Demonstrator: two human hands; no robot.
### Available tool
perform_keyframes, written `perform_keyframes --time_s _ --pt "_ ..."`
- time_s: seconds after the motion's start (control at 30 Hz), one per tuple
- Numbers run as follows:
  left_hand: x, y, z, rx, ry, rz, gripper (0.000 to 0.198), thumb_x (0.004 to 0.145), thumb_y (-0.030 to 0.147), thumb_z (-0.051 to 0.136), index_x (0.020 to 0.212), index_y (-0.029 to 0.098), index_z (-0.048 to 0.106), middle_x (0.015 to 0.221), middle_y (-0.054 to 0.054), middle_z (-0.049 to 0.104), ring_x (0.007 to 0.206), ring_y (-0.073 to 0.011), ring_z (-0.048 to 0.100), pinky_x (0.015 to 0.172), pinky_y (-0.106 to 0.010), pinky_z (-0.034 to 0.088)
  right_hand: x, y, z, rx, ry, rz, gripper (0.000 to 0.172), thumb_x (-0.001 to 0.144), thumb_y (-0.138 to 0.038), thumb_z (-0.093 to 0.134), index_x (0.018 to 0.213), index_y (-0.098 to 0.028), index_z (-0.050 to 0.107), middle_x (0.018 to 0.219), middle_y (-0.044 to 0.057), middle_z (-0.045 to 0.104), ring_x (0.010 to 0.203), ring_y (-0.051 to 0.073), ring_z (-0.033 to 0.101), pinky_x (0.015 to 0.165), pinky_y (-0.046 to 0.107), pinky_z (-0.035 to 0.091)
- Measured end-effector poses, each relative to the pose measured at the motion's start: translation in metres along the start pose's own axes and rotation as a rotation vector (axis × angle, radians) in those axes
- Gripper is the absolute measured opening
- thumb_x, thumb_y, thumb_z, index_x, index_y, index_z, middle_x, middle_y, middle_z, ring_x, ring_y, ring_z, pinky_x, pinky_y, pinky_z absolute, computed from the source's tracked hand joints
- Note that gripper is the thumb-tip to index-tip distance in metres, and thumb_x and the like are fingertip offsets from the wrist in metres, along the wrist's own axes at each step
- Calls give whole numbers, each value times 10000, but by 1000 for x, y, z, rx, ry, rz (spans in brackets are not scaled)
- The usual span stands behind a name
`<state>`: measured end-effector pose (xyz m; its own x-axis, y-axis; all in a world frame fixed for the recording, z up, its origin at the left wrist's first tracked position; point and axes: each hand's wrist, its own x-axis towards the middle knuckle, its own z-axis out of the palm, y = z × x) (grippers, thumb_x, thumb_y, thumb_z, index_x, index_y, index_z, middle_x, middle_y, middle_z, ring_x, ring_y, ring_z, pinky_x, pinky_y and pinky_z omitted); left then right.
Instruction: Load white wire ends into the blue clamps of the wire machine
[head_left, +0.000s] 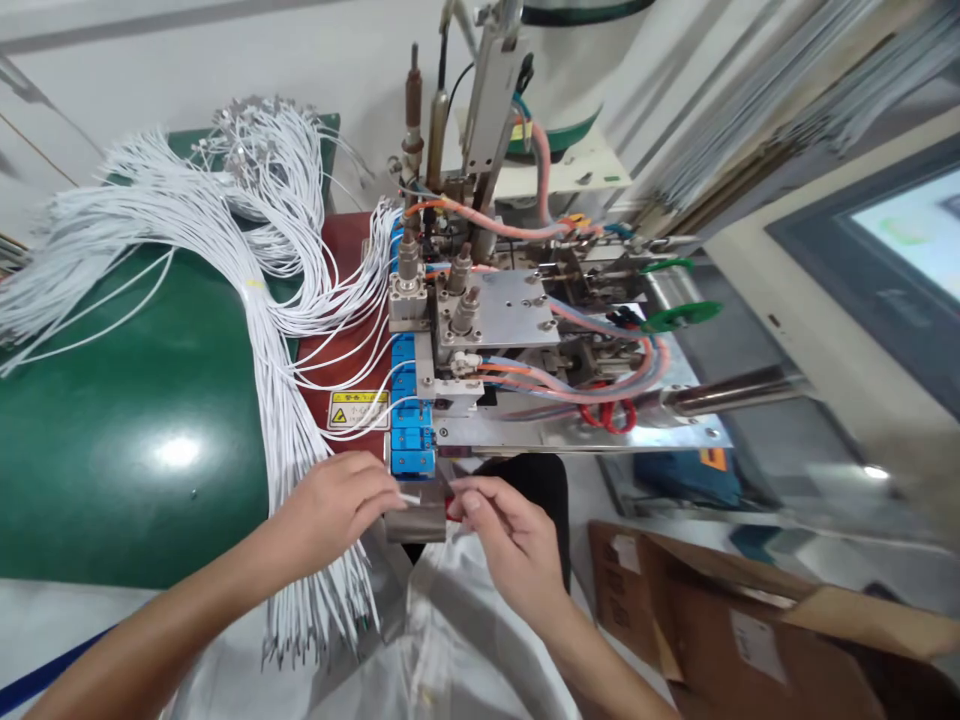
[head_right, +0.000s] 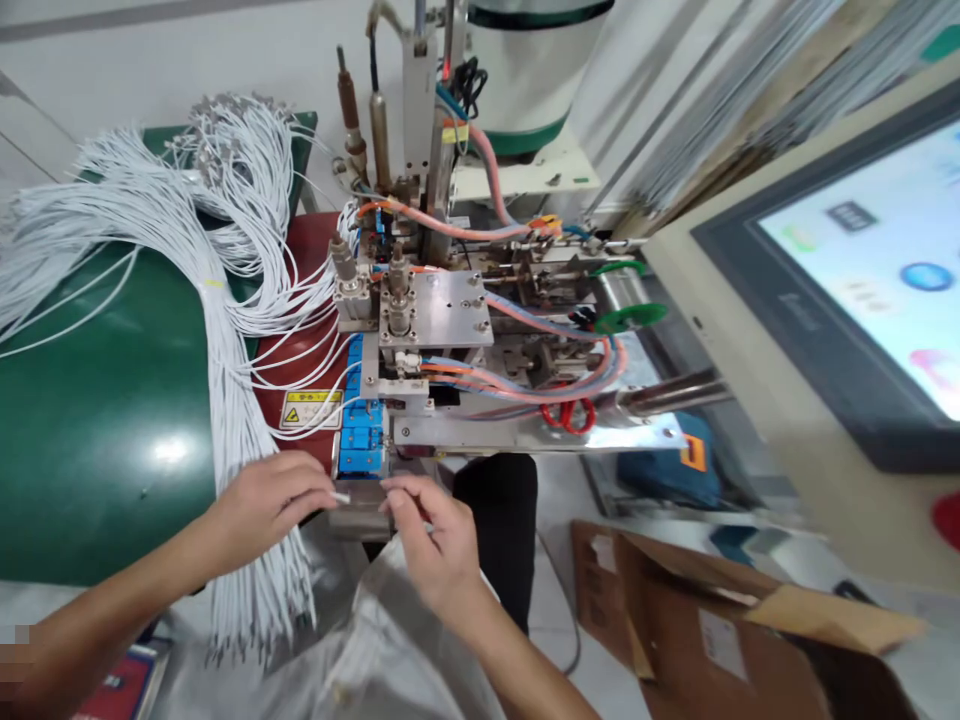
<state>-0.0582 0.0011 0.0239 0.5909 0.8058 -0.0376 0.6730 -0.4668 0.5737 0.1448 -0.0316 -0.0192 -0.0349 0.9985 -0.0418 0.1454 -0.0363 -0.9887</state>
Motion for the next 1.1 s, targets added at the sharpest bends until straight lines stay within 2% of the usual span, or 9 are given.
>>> perform_keyframes --time_s 0.13,0.2,0.27,0.4,0.5,0.6,0.73,0.9,1.1 --pt "15 4 12 -92 263 -69 202 890 232 464 790 189 634 764 -14 630 724 -117 586 682 -224 467 10 2 7 89 31 -13 176 805 -266 559 923 -178 655 788 60 672 679 156 632 595 256 520" --pt "19 5 18 -100 305 -52 173 881 234 485 806 187 634 754 -15 634 714 -121 593 673 -226 477 18 -2 10 76 46 -58 125 792 -240 572 857 -181 660 786 55 659 691 155 621 605 257 509" --pt "20 5 23 -83 336 -57 162 879 243 492 962 185 618 763 -17 645 705 -126 604 676 -236 491 26 -7 11 25 72 -100 92 789 -214 567 762 -179 647 719 35 634 640 139 591 576 246 482" --pt "22 5 31 25 323 9 370 902 209 430 1271 192 449 887 -47 673 781 -144 632 734 -271 518 37 -17 9 -117 49 -175 145 772 -176 564 632 -177 604 603 4 576 546 115 523 535 235 435" --pt "26 8 34 -33 406 -9 274 895 198 441 1131 186 579 936 -56 694 814 -143 650 754 -259 529 39 -17 8 -89 83 -181 139 786 -183 550 662 -180 613 623 10 590 581 125 549 562 240 448" --pt "28 9 36 -216 487 -173 183 860 232 516 954 189 666 871 -29 721 745 -132 670 712 -231 542 37 -10 10 -3 145 -140 106 802 -202 548 753 -186 641 717 31 627 676 147 595 628 261 476" --pt "28 8 38 -407 438 -335 155 824 265 567 877 194 695 835 -14 728 729 -140 671 695 -230 536 38 -4 15 47 153 -150 84 780 -199 581 795 -193 663 769 41 632 696 154 602 616 264 482" --pt "29 7 36 -501 347 -355 178 834 276 544 843 185 697 798 -8 718 701 -131 644 671 -218 507 43 -9 18 35 129 -183 85 763 -165 586 707 -191 645 691 22 613 630 134 575 567 244 462" --pt "31 8 36 -593 352 -386 183 835 263 528 805 166 680 729 -2 686 662 -110 613 645 -189 483 43 -8 25 37 156 -144 97 770 -183 570 679 -186 605 666 14 585 620 131 556 581 253 457"
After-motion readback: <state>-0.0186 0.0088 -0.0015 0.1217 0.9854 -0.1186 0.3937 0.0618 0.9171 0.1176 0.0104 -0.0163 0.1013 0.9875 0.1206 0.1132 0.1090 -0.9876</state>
